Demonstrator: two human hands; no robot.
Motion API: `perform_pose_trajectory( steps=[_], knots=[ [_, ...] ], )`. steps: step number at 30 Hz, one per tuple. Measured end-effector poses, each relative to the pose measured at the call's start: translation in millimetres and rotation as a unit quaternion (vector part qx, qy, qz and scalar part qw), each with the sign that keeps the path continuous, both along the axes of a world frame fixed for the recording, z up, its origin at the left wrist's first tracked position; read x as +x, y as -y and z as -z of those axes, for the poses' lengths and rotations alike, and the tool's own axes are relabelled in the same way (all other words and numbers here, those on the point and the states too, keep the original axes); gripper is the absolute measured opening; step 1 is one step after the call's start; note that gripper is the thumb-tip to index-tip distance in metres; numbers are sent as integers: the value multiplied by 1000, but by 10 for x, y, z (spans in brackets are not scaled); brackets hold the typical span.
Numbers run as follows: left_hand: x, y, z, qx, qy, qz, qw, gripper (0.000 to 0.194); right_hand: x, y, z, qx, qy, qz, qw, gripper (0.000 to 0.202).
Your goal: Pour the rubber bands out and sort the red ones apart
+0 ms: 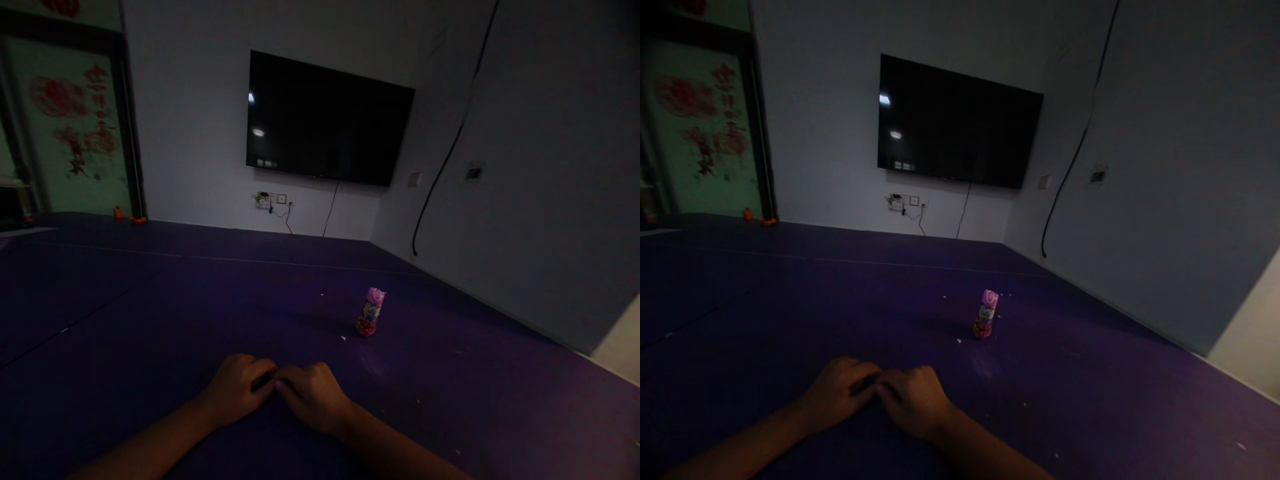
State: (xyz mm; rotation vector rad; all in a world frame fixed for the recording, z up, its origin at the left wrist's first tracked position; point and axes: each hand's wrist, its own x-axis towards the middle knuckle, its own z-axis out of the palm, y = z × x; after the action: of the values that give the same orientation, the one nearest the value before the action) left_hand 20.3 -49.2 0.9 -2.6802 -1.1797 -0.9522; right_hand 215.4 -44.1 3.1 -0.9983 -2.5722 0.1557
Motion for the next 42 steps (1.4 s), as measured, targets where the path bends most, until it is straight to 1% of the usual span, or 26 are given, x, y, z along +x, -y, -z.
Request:
perform_pose_trajectory(
  steps=[3,10,14,19,28,36,42],
  knots=[
    [3,-3,3,6,-3,-5,1000,32,3,-4,1,-2,1,1,1000,27],
    [7,-4,-2,-1,2,7,1000,31,-3,20,-27,-4,-8,-3,1000,28],
    [4,-4,4,-12,-5,5,1000,29,-1,16,-21,-6,-7,-1,1000,28],
    [5,-11,4,0,0,7,1000,29,2,15,-23,-7,-11,-6,1000,27],
    [2,-3,9,-3,-5,5,1000,27,-5,21,-2,-13,-8,-3,1000,25],
    [-1,1,-9,-8,-8,8,1000,27,-4,37,-46,-14,-25,-12,1000,25],
    [-2,-12,-4,-1,-10,15,1000,29,-5,18,-14,-7,-23,-11,1000,24]
  ],
)
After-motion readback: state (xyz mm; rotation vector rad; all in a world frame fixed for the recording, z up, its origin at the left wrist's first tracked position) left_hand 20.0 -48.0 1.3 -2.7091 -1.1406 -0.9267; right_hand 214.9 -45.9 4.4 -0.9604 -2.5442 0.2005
